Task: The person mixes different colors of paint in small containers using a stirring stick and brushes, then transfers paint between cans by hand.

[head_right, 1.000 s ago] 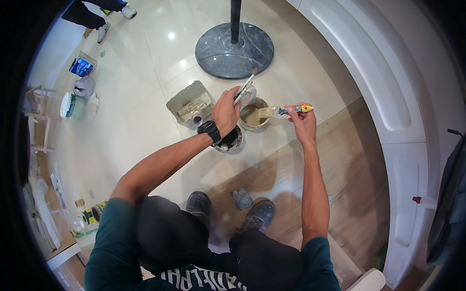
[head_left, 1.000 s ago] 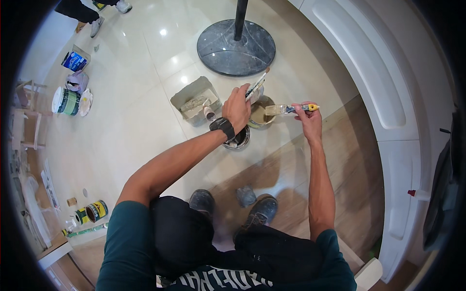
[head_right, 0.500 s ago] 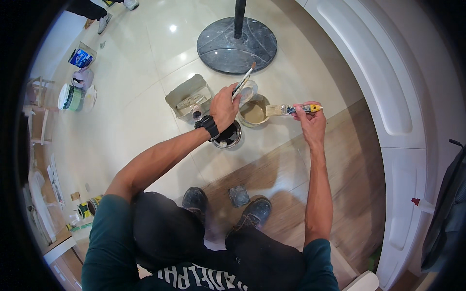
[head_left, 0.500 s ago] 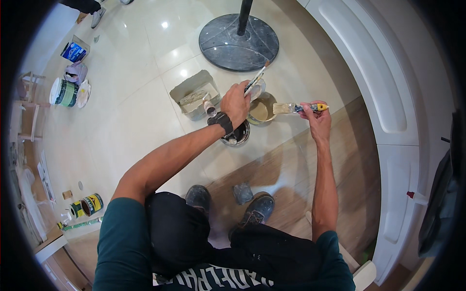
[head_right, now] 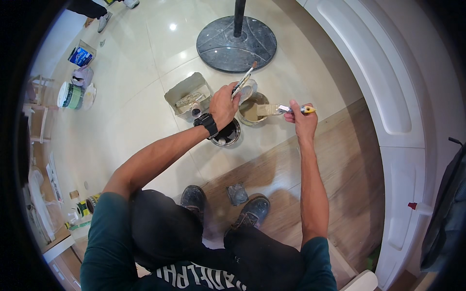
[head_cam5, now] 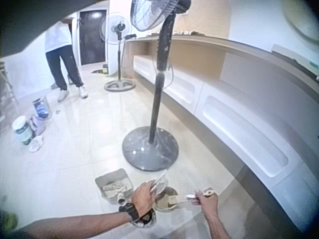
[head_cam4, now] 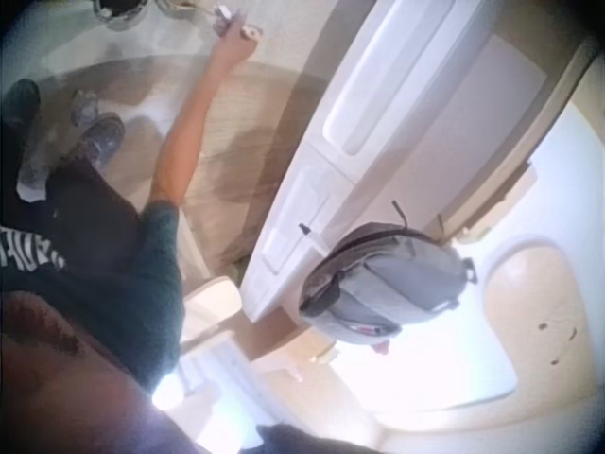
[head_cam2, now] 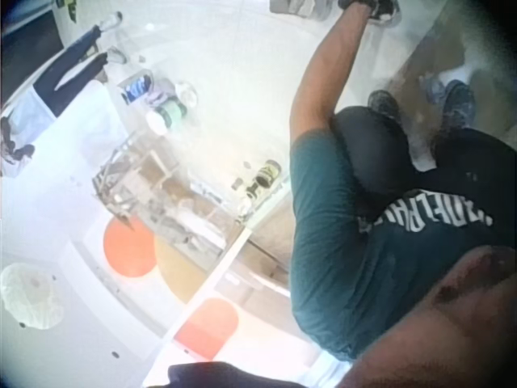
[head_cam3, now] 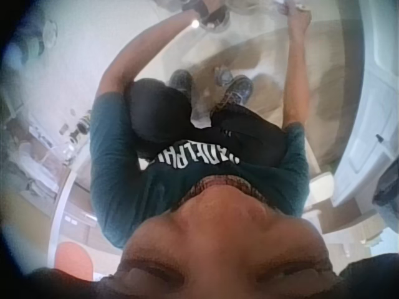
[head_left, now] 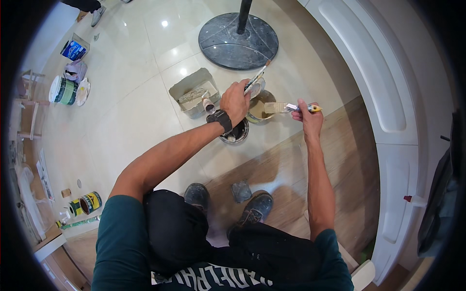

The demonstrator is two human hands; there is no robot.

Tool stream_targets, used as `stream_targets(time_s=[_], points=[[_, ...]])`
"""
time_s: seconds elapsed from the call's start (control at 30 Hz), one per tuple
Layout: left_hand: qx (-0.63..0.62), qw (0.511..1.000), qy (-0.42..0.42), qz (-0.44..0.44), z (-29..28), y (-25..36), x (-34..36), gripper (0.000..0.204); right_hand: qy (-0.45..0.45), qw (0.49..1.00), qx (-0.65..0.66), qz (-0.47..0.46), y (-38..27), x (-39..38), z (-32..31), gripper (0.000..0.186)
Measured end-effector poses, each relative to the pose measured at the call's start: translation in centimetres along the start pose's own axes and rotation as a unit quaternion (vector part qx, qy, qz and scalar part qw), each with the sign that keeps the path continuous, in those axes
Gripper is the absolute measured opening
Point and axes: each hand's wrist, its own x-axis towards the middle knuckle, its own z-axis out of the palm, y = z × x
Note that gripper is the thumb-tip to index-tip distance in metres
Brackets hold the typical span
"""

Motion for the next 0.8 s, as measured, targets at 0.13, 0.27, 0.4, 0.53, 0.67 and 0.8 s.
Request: stream_targets(time_s=[0.13,0.27,0.4,0.53,0.67,0.8], points=[[0.000,1.000,0.006,0.010,0.1,-0.2,0.0,0.034,0.053,0.998,0.000,-0.021,1.3,0.5,-1.6,0.036],[-0.008,1.000,0.002,0.004,0.1,-0.2,0.0,0.035,0.053,0.998,-0.001,-0.028,1.9,0.7,-2.6,0.034],[-0.003,1.000,-0.009,0.000,-0.1,-0.3,0.0,0.037,0.057,0.998,0.032,0.002,1.8,0.5,-4.0,0.031],[0.005,1.000,-0.012,-0.003,-0.1,0.0,-0.1,0.036,-0.010,0.992,0.116,0.054,0.9,-0.6,-4.1,0.029],[-0.007,1.000,-0.007,0.004,-0.3,-0.2,0.0,0.034,-0.039,0.998,0.056,-0.019,1.0,-1.2,-2.2,0.032],[-0.008,1.000,-0.011,0.006,-0.3,0.0,0.0,0.034,-0.016,0.999,0.006,-0.039,1.2,-0.9,-3.9,0.034]])
